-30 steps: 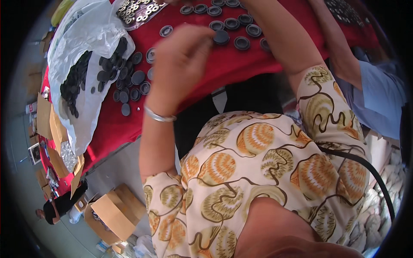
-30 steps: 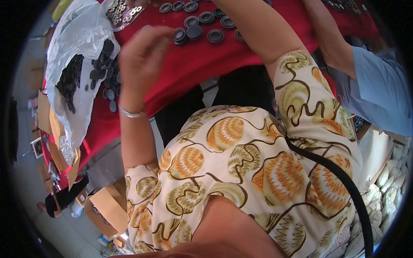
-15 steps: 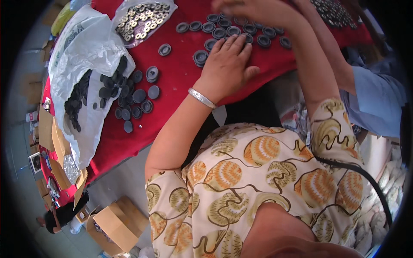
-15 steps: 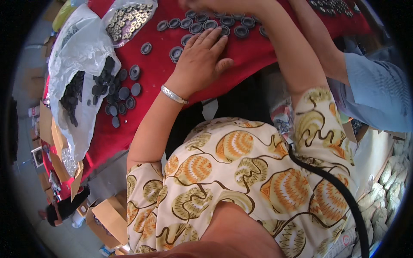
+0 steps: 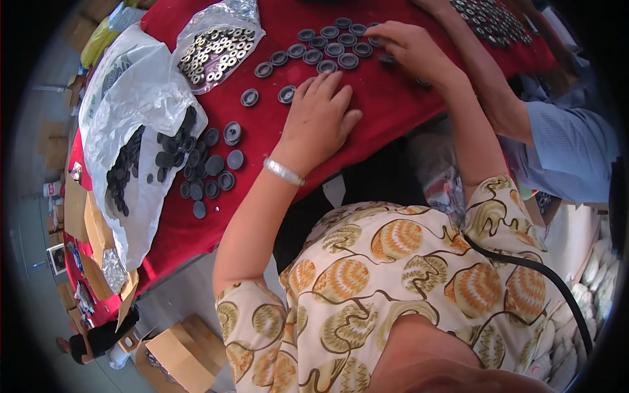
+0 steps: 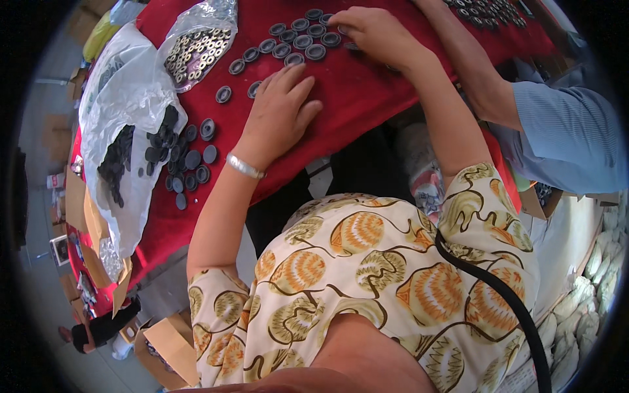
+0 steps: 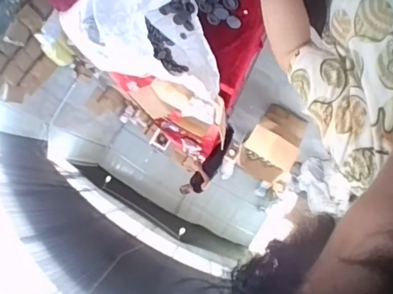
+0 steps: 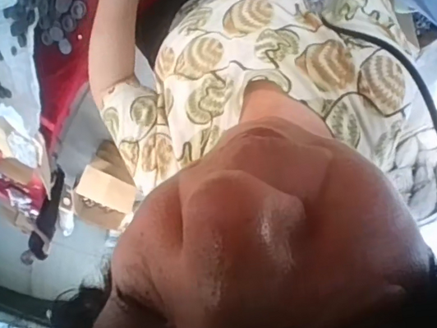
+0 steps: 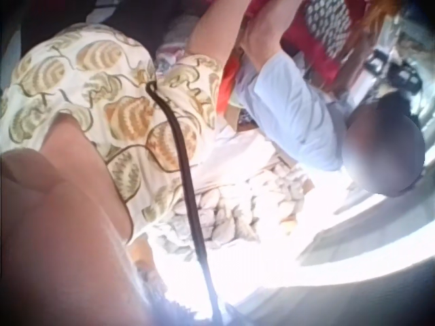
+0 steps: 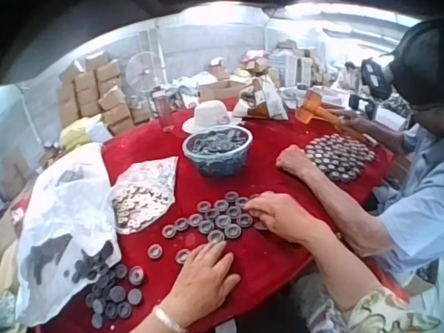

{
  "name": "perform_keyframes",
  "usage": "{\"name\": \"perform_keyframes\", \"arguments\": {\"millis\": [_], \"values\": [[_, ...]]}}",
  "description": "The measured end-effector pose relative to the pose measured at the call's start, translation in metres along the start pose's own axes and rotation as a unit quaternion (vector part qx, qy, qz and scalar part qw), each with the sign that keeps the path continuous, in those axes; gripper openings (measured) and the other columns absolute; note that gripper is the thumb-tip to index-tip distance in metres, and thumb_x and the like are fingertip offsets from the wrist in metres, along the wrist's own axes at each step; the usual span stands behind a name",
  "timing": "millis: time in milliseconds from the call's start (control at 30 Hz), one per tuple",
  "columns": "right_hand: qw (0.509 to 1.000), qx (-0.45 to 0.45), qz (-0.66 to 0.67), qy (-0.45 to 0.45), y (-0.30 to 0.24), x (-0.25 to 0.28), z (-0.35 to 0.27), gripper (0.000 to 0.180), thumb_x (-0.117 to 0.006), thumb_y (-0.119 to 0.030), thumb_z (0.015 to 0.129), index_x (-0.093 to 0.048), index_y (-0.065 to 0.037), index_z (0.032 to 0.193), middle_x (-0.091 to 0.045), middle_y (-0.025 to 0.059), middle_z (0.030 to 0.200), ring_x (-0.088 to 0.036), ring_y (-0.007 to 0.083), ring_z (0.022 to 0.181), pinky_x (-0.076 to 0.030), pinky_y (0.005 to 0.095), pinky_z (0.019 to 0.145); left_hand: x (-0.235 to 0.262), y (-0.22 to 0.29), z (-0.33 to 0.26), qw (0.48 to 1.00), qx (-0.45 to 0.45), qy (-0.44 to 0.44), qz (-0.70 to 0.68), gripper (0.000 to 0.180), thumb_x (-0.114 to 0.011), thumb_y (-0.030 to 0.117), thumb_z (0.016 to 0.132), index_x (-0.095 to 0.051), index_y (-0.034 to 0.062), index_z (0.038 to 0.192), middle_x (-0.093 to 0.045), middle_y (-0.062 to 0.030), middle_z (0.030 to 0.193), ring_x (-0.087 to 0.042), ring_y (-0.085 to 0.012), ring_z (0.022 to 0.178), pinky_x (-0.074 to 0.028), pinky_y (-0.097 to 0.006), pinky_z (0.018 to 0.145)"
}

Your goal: The recorder is seen assembling small metal washers into circular plastic caps at a manufacturing workstation.

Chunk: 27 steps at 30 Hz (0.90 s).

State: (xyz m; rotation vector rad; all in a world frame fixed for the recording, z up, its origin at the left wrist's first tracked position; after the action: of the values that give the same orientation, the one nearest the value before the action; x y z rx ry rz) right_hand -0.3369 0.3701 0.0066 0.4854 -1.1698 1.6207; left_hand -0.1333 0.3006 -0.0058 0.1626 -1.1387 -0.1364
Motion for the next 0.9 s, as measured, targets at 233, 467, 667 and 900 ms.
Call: {"name": "perform_keyframes", "arguments": {"millis": [233,467,667,900], "values": [[0.968,-0.184,-0.172,0.016,0.008,0.032,-0.057,0.034,-0.064,-0.031,0.086,-0.065,-0.004,0.107,-0.067,0.0179,0.094,-0.063,0.0372,0.094,-0.048,0.0456,0.084,0.002,0.007,-0.022,0.999,0.017,-0.036,0.006,0.051,-0.058,0.039,0.089,-0.056,0.0039,0.125,-0.044,-0.0217,0.141,-0.038,-0.0360,0.133,-0.030,-0.051,0.109],[0.943,-0.233,-0.214,-0.103,0.022,0.001,-0.004,0.037,-0.066,-0.025,0.083,-0.063,0.003,0.107,-0.065,0.0250,0.101,-0.062,0.0377,0.099,-0.048,0.0434,0.085,-0.019,-0.043,0.007,0.999,0.010,-0.038,0.007,0.054,-0.050,0.045,0.093,-0.053,0.0067,0.130,-0.043,-0.0197,0.143,-0.036,-0.0341,0.136,-0.026,-0.050,0.111],[0.982,-0.115,-0.151,0.012,0.027,0.004,0.014,0.030,-0.063,-0.021,0.087,-0.064,0.001,0.107,-0.066,0.0201,0.101,-0.064,0.0336,0.096,-0.049,0.0402,0.083,-0.010,-0.017,0.021,0.997,-0.016,0.068,0.033,0.042,-0.058,0.037,0.090,-0.061,0.0050,0.116,-0.055,-0.0168,0.130,-0.046,-0.0329,0.128,-0.034,-0.047,0.106],[0.958,-0.181,0.033,-0.219,-0.019,0.010,-0.019,0.020,-0.061,-0.016,0.087,-0.068,-0.004,0.101,-0.067,0.0170,0.095,-0.064,0.0340,0.086,-0.050,0.0405,0.077,-0.011,0.002,0.010,0.988,-0.066,0.022,-0.136,0.026,-0.064,0.025,0.086,-0.064,0.0032,0.098,-0.061,-0.0124,0.114,-0.053,-0.0306,0.116,-0.039,-0.044,0.099]]}}
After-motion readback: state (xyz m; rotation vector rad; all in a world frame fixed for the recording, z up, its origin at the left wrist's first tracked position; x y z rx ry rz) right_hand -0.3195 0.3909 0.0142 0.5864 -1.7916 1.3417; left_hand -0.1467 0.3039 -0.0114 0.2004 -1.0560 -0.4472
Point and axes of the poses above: each hand's wrist, its own z-axis towards the middle knuckle, its own x-axis out of the back of the hand, y = z × x, the point moved 5 cm from there along z, towards the middle knuckle
